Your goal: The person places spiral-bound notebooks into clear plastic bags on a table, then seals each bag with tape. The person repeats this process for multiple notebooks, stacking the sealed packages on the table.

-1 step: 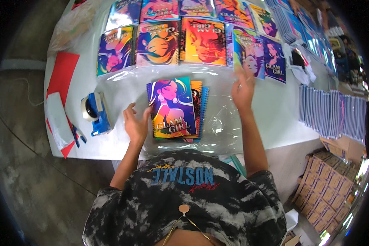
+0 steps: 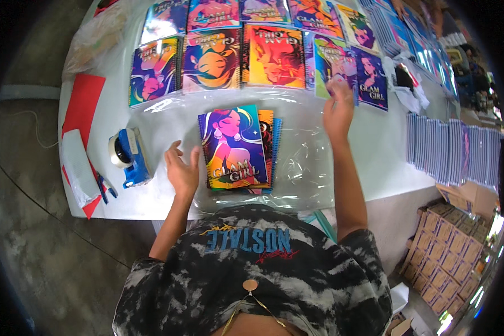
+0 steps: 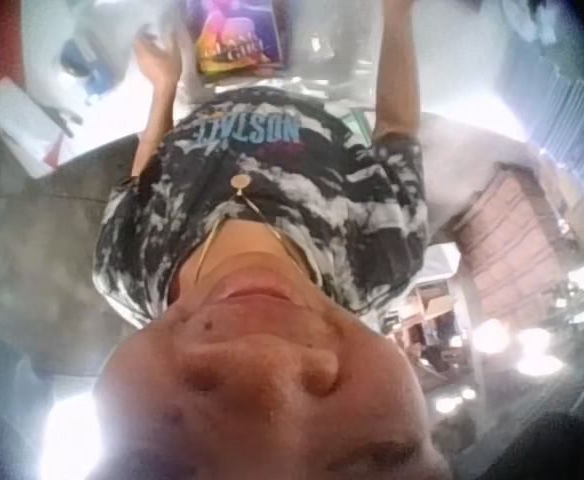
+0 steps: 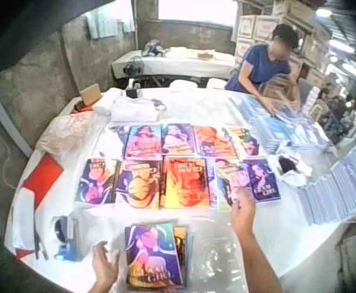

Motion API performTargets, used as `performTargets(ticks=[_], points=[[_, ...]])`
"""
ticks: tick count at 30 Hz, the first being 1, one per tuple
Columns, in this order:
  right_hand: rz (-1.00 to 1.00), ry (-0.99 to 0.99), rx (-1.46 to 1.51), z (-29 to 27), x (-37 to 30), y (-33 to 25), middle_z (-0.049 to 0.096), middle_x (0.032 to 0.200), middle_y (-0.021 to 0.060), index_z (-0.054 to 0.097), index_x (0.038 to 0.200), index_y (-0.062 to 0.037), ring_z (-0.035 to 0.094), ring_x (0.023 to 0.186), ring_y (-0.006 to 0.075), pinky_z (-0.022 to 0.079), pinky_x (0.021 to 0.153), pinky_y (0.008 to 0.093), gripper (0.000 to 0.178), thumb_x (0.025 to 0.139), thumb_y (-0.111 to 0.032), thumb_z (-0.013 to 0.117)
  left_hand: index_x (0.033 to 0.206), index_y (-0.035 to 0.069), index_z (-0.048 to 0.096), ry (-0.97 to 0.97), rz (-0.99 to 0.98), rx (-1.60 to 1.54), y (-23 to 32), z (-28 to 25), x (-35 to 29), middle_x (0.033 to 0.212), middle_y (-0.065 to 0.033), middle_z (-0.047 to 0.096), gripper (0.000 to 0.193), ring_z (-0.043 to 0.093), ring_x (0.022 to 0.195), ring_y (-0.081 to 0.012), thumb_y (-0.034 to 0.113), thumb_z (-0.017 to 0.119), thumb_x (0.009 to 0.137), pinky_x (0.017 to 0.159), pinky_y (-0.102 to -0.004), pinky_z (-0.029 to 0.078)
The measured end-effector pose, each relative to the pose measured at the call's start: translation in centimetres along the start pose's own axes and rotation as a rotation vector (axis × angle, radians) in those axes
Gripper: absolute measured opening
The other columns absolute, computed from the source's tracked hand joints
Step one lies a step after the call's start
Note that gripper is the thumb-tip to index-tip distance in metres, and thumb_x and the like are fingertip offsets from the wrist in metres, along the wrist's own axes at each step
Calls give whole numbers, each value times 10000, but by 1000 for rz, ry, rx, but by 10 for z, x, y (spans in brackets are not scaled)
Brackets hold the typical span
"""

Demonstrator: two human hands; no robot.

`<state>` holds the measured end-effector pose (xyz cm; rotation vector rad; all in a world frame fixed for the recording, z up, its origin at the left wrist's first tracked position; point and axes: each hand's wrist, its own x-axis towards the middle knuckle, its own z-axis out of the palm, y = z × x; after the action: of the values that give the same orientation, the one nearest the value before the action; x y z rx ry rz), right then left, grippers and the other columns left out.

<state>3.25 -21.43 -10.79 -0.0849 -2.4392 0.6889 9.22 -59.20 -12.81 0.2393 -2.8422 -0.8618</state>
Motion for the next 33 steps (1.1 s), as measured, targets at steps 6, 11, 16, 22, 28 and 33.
performTargets(ticks=[6,11,16,22,28,33], points=[[726,-251,-603,16,56,85,596,1087,208,420,1241,29,550,1064,352,440,896,430,708,743,-403,678,1077,28,558,-112,83,-133,24,-14,8,954,-131,530,334,524,886,-274,197,662,809,725,-346,448],[738,-326,-533,3,82,80,610,1085,179,416,1231,-19,602,980,330,455,866,425,734,706,-427,728,1036,23,575,-71,202,-109,19,-5,3,1009,-159,554,280,519,924,-294,117,662,787,801,-370,435],[177,176,30,-54,66,-59,620,963,166,561,1048,0,606,834,287,465,766,340,251,853,-153,598,1035,26,579,69,130,-205,35,-36,17,1002,-135,556,276,512,902,-255,98,669,784,776,-353,423],[521,152,944,-84,7,-142,550,887,12,554,994,5,477,809,56,402,727,208,130,877,-53,558,1097,12,543,253,113,-464,50,-79,65,1016,-85,563,285,533,908,-161,133,624,852,771,-282,414],[736,-655,415,-1,-96,-119,560,899,70,537,989,-21,524,790,139,424,727,282,286,801,-179,683,1123,10,548,225,204,-546,101,-65,143,995,-78,589,297,556,891,-129,120,612,855,783,-264,435],[95,-335,0,20,-39,-105,559,952,153,503,1095,-22,541,869,322,434,771,413,434,755,-204,700,1093,9,596,135,179,-451,90,0,265,944,-158,628,312,612,891,-211,172,616,828,810,-296,461]])
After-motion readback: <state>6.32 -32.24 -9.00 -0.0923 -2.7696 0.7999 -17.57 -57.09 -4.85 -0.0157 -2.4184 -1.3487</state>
